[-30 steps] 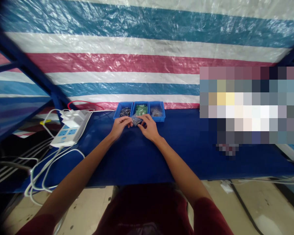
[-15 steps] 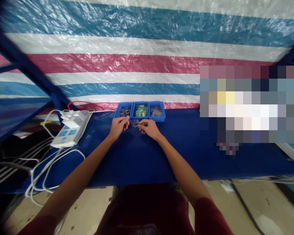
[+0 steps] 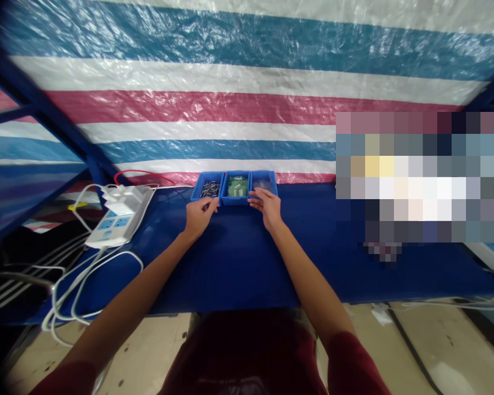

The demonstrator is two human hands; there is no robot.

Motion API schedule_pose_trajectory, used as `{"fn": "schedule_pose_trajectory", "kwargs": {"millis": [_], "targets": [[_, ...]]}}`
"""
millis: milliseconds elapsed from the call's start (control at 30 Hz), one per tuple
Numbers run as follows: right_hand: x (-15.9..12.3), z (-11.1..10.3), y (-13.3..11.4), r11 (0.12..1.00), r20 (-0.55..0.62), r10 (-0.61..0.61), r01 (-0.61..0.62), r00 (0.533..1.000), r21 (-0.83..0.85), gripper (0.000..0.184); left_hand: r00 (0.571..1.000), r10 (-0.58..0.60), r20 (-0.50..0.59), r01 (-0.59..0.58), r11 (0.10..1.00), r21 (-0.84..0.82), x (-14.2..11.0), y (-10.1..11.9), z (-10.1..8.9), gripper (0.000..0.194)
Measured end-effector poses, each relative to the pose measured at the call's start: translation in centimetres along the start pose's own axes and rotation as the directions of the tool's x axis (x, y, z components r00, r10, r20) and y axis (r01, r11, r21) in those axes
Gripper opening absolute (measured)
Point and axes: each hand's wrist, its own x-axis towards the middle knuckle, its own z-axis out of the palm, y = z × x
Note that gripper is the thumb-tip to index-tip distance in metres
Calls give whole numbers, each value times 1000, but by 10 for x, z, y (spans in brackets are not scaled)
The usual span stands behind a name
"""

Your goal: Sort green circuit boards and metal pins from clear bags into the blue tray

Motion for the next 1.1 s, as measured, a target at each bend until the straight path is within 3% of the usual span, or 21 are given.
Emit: {"fn": "schedule_pose_trajectory", "kwargs": {"millis": [100, 233, 400, 733, 833, 967, 1100], "targets": [[-3, 3, 2, 997, 30, 16, -14, 999, -80, 5, 992, 107, -71, -96, 984, 152, 2, -8, 0, 22], [-3, 5, 5, 988, 53, 16, -8, 998, -157, 6, 993, 102, 63, -114, 965, 236, 7, -25, 2, 22], [-2, 6, 10, 972, 81, -30, 48, 996, -230, 9, 987, 134, 87, -147, 974, 172, 11, -41, 1, 20], [-2, 8, 24, 912, 197, -123, 189, 973, -363, 15, 983, 160, 94, -172, 976, 132, 18, -47, 2, 18], [-3, 6, 25, 843, 182, -262, 317, 948, -435, 18, 982, 164, 96, -175, 976, 131, 19, -47, 2, 19], [-5, 2, 22, 672, 115, -475, 443, 873, -594, 22, 978, 164, 125, -183, 970, 161, 19, -46, 1, 21], [-5, 1, 19, 539, 137, -573, 498, 808, -679, 22, 970, 167, 175, -208, 946, 250, 17, -46, 2, 25]]}}
